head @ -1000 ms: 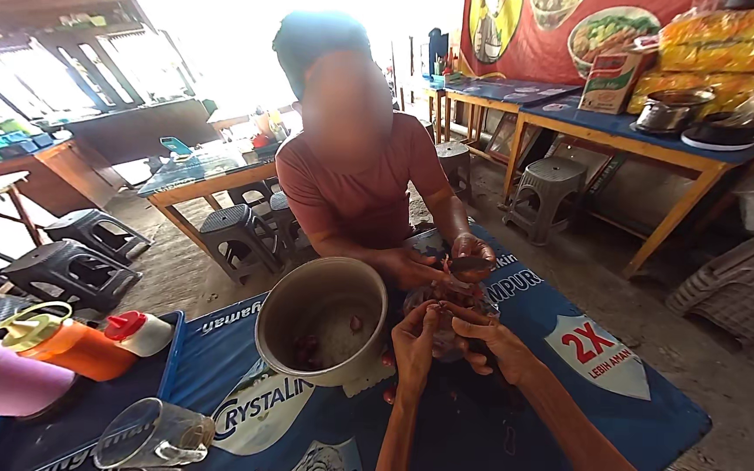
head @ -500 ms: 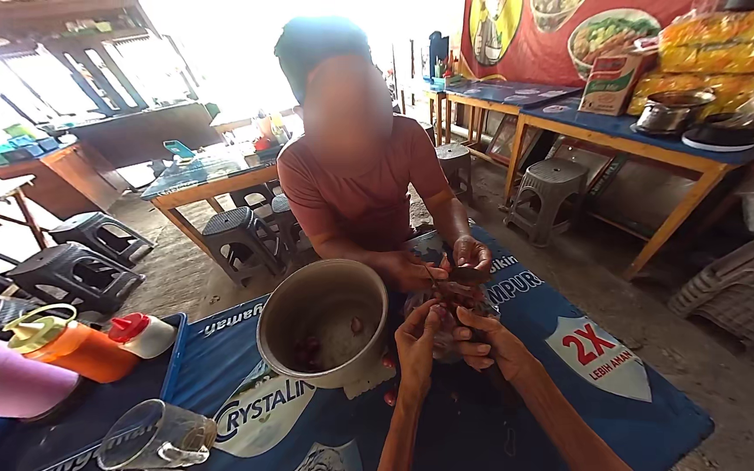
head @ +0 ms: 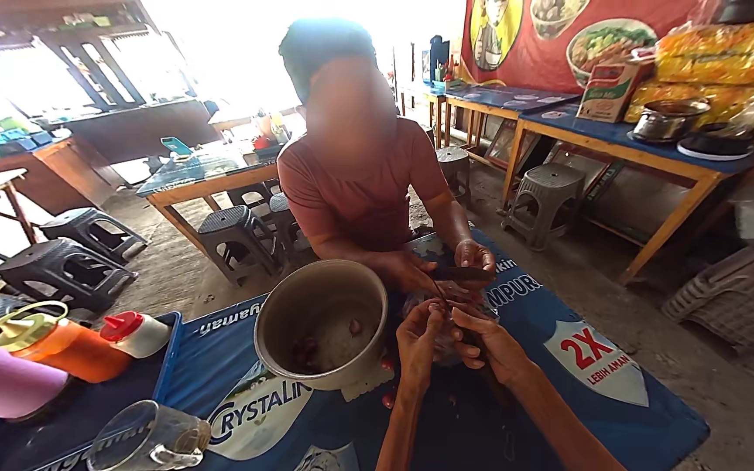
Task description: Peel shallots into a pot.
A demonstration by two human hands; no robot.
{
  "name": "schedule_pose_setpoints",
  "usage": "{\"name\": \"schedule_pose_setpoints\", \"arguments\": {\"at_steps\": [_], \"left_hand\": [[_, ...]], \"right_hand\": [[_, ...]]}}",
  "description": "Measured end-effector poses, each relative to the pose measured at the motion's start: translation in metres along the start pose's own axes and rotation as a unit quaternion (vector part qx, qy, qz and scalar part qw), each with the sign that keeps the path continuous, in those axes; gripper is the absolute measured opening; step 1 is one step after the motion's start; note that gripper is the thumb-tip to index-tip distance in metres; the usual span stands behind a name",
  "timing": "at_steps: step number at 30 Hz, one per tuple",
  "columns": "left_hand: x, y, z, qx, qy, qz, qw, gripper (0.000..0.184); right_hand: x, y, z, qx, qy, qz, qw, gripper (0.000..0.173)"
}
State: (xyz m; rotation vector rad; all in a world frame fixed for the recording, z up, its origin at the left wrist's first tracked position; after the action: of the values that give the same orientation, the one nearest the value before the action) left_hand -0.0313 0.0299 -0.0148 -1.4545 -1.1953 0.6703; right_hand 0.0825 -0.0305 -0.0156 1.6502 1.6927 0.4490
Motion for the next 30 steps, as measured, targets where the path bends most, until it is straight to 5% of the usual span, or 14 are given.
{"name": "schedule_pose_setpoints", "arguments": {"at_steps": [5, 11, 20, 30], "left_hand": [[-0.001, -0.007, 0.002, 0.038, 0.003, -0.021, 0.999, 0.026], [0.001, -0.012, 0.007, 0.087, -0.020, -0.046, 0.995, 0.022], [0.000, -0.013, 0.004, 0.094, -0.012, -0.064, 0.993, 0.018], [0.001, -0.007, 0.002, 0.018, -0.016, 0.011, 1.000, 0.024]], "right_hand": [[0.002, 0.003, 0.004, -0.049, -0.003, 0.013, 0.999, 0.025], [-0.005, 0.009, 0.000, -0.118, 0.073, 0.029, 0.990, 0.048], [-0.002, 0.007, 0.005, -0.110, 0.024, 0.014, 0.994, 0.041], [-0.003, 0.007, 0.002, -0.084, 0.011, 0.019, 0.996, 0.041]]}}
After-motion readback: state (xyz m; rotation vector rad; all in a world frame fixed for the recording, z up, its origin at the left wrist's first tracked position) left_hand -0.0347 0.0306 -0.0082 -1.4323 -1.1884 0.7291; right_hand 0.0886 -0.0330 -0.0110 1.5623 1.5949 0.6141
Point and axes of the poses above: each hand's wrist, its own x-axis towards the middle knuckle, its own z-axis out of the back of the hand, y = z × x, the point moved 6 cm from there along x, towards the middle knuckle, and after that the axes turned 7 degrees about x, right-handed, at the moved point
